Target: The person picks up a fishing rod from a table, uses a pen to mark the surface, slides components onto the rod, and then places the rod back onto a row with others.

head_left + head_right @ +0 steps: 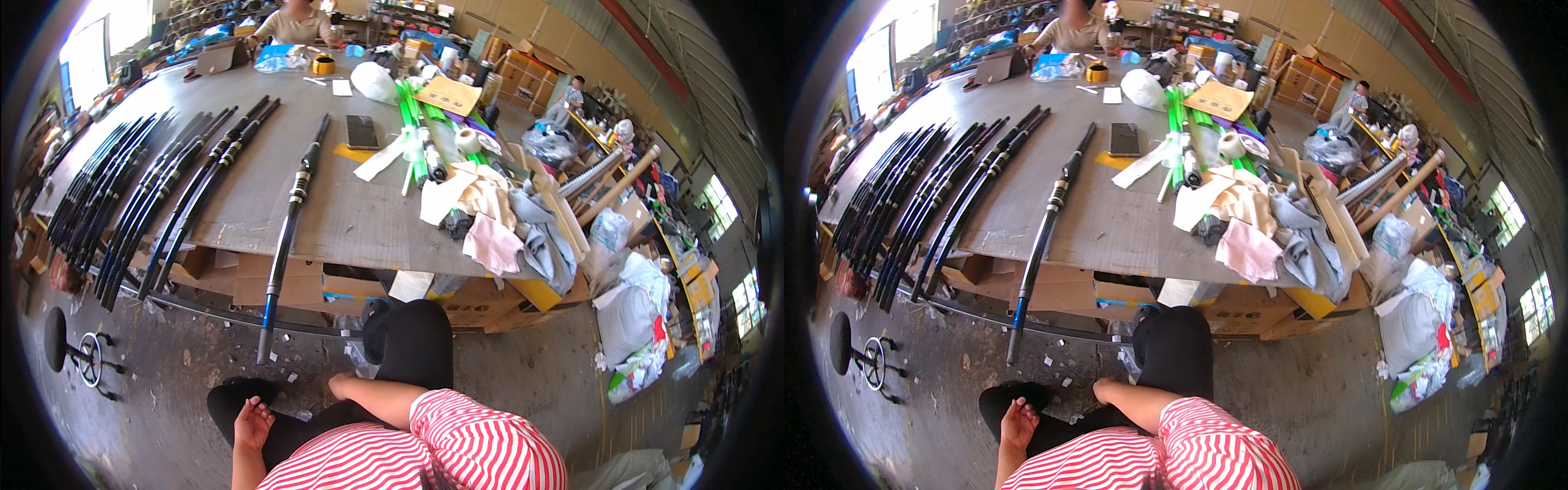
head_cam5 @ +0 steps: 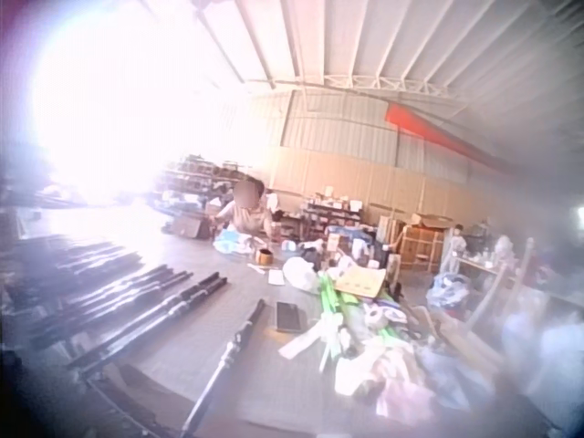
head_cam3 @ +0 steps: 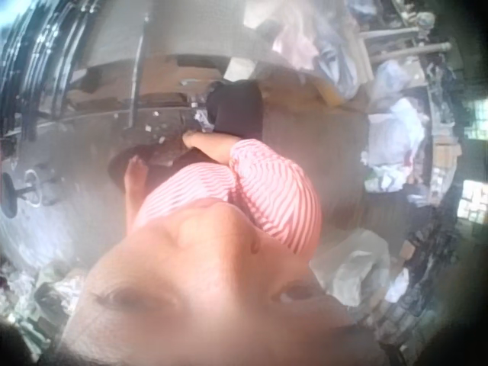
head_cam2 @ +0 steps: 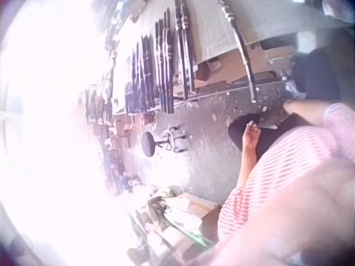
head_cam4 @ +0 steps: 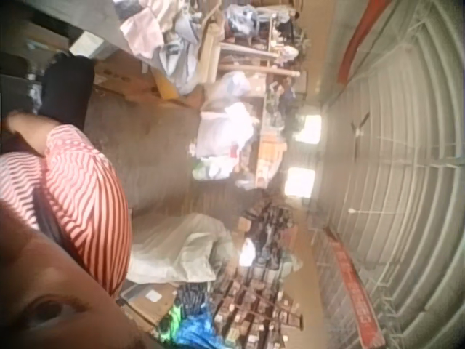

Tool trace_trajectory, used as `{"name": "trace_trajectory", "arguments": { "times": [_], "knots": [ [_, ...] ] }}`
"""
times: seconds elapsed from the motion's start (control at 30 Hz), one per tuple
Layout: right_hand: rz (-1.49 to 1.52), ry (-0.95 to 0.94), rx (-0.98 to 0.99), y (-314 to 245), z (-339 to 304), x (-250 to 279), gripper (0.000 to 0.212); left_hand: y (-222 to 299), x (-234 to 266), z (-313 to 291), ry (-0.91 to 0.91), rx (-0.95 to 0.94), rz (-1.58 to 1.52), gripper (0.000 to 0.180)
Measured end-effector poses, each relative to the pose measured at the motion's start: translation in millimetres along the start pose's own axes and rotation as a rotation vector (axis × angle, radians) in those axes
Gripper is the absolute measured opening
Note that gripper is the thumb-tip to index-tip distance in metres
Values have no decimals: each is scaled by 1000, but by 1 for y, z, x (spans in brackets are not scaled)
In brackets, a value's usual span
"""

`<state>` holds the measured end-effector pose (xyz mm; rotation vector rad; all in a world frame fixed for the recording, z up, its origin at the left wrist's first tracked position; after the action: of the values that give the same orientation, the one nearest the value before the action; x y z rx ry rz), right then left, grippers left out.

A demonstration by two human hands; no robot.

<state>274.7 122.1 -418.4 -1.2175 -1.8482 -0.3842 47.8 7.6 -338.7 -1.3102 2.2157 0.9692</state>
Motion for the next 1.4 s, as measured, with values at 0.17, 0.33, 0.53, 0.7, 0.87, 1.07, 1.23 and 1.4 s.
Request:
{"name": "trace_trajectory", "arguments": {
  "times": [0.17, 0.33, 0.53, 0.7, 0.87, 1.07, 1.23, 1.4],
  "knots": [
    [68, 67, -15, 6, -3, 1, 28, -2, -4, 3, -2, 8, 22, 24],
    [20, 30, 1, 0, -17, 17, 25, -1, -3, 2, 17, 19, 12, 24],
    [51, 13, 17, -5, -32, 34, 27, -2, -2, 1, 7, 14, 13, 24],
    [35, 12, 16, 2, -16, 12, 27, -3, -1, 5, 2, 25, 20, 25],
    [58, 13, 18, -1, -19, 18, 25, -1, -2, 2, 5, 18, 18, 25],
    [61, 31, 22, -2, -20, 16, 25, -2, -1, 4, 10, 16, 27, 24],
    [28, 13, 44, 3, -10, 5, 25, -3, -3, 5, 25, 19, 26, 24],
    [-11, 16, 24, -1, -10, 7, 25, -3, 1, 5, 21, 6, 24, 23]
  ]
}}
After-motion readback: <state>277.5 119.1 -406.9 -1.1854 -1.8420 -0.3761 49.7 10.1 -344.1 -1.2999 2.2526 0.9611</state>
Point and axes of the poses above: each hand's wrist, its own z-axis towards the middle knuckle, its own x-axis out of the back of the hand, y = z × x, the point moved 3 cm from there along z, towards the middle knuckle, and after that the axes turned 12 degrees about y, right-handed, at the moved point
